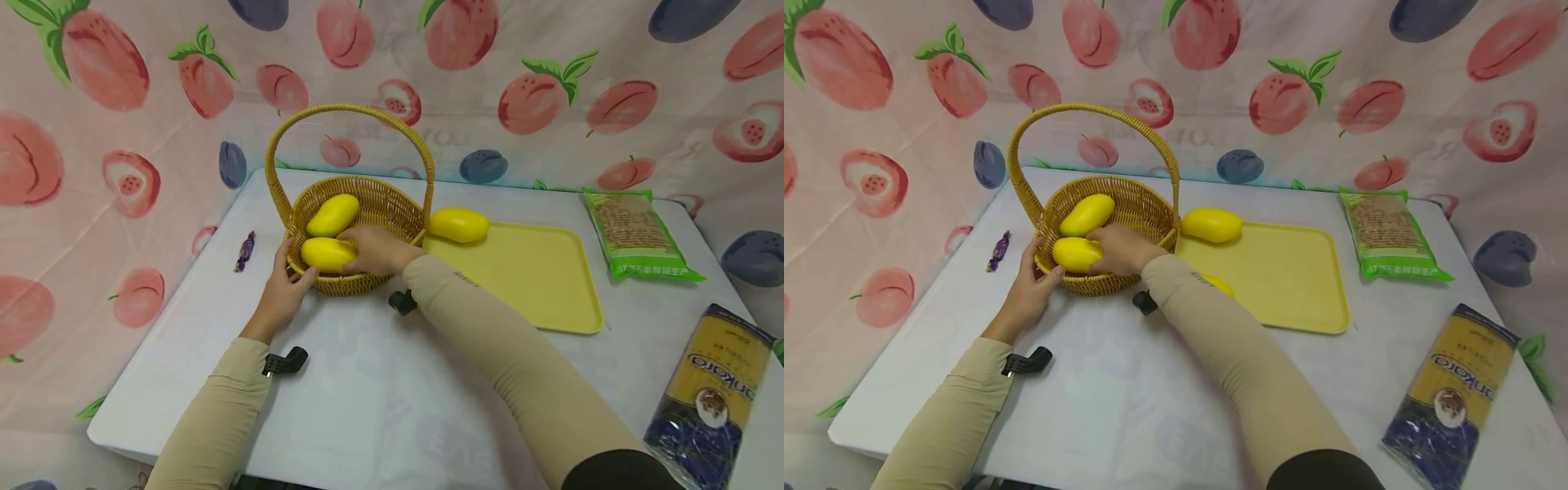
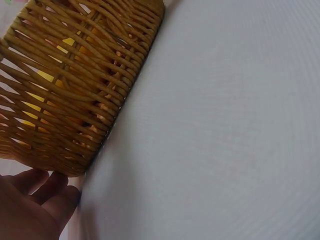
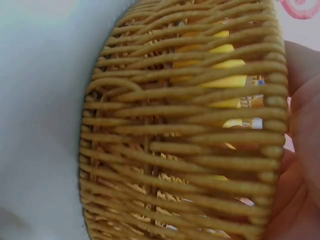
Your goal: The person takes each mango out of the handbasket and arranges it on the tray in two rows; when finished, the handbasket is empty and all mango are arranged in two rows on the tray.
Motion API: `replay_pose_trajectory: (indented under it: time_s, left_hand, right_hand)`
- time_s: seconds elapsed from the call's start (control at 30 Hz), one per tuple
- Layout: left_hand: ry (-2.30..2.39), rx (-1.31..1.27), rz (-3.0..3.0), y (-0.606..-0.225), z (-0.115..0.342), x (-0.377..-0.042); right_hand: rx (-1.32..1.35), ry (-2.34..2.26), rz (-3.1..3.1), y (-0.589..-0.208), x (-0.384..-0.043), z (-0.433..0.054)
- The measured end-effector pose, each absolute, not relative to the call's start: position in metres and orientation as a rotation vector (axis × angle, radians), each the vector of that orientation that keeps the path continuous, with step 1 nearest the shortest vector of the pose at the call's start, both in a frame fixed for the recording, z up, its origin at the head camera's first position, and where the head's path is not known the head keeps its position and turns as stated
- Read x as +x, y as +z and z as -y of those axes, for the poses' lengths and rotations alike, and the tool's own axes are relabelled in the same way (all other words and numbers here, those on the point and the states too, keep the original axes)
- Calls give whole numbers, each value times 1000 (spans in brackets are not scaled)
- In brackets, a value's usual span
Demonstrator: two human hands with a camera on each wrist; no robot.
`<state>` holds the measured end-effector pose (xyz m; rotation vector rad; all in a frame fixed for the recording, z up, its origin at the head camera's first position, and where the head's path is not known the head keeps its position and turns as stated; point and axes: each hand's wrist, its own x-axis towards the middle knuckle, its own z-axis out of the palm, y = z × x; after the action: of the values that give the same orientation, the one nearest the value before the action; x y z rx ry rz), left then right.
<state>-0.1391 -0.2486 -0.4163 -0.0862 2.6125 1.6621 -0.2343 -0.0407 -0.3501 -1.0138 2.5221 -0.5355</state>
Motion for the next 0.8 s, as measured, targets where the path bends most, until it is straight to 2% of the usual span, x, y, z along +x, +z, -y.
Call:
replay_pose_trajectory:
  time_s: [0.8]
  left_hand:
    - [1661,-103,-2618,-414,246,-137]
  right_hand:
    - [-870,-528,-2511,-357,-234,52]
